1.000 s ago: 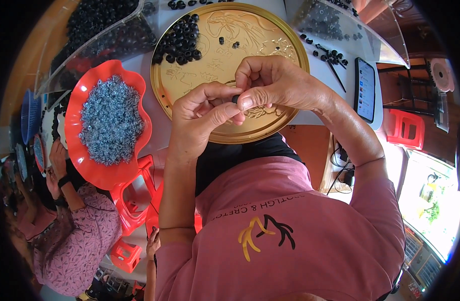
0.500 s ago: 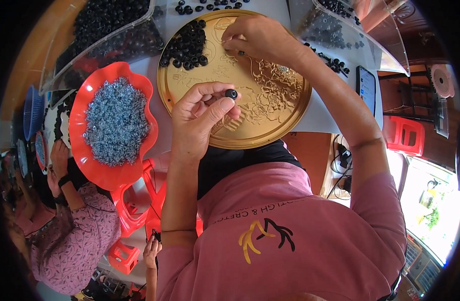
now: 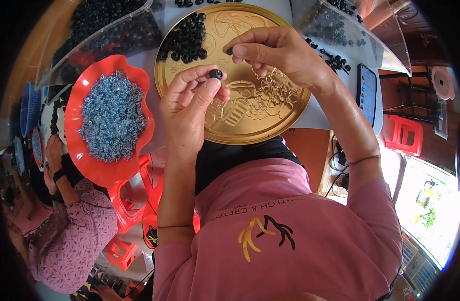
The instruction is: The person assembles small silver-colored metal pins into small black circular plastic components by hand, placing the finished assemblies onto a gold tray.
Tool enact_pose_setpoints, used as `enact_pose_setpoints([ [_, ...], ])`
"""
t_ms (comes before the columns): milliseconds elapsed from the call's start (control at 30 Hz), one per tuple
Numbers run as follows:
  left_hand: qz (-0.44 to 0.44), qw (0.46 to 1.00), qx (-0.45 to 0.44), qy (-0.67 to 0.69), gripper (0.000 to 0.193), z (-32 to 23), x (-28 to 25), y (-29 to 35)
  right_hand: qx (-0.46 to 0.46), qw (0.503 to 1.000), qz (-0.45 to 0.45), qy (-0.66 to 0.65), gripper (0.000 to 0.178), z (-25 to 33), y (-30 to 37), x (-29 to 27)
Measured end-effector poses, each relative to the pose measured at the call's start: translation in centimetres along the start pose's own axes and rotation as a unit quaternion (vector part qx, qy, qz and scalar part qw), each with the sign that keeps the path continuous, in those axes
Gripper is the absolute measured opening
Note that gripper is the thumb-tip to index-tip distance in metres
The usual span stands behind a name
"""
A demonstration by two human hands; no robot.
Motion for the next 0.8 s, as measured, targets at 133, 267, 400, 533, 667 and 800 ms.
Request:
enact_pose_setpoints([
  [133, -0.004, 1.000, 0.008, -0.019, 0.024, 0.0, 0.6, 0.1, 0.007, 0.990, -0.004, -0.142, 0.028, -0.1, 1.8, 1.0],
  [267, -0.005, 0.998, 0.021, -0.059, 0.024, 0.0, 1.1, 0.1, -0.003, 0.996, -0.037, -0.077, 0.025, 0.5, 2.6, 1.5],
  [400, -0.006, 0.995, 0.024, -0.099, 0.024, -0.1, 1.3, 0.3, -0.033, 0.995, -0.087, 0.026, 0.022, 0.5, 3.1, 2.6],
  [533, -0.008, 0.994, 0.017, -0.112, 0.024, -0.6, 1.5, 0.1, -0.073, 0.985, -0.125, 0.093, 0.019, 0.7, 3.1, 3.1],
  [667, -0.016, 0.992, 0.002, -0.123, 0.025, -0.5, 1.4, 0.1, -0.102, 0.976, -0.148, 0.124, 0.016, 0.9, 3.2, 3.5],
  [800, -0.010, 0.990, -0.010, -0.142, 0.026, -0.3, 1.2, 0.1, -0.154, 0.950, -0.168, 0.215, 0.016, 0.8, 3.1, 3.8],
])
Point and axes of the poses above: each hand's wrist, its own y-axis away from the middle knuckle, its own x-axis out of the palm, z = x × y, the point moved 1 cm from there along -y, towards the middle knuckle, and after that the axes turned 1 degree about y, right-handed, at the moved point
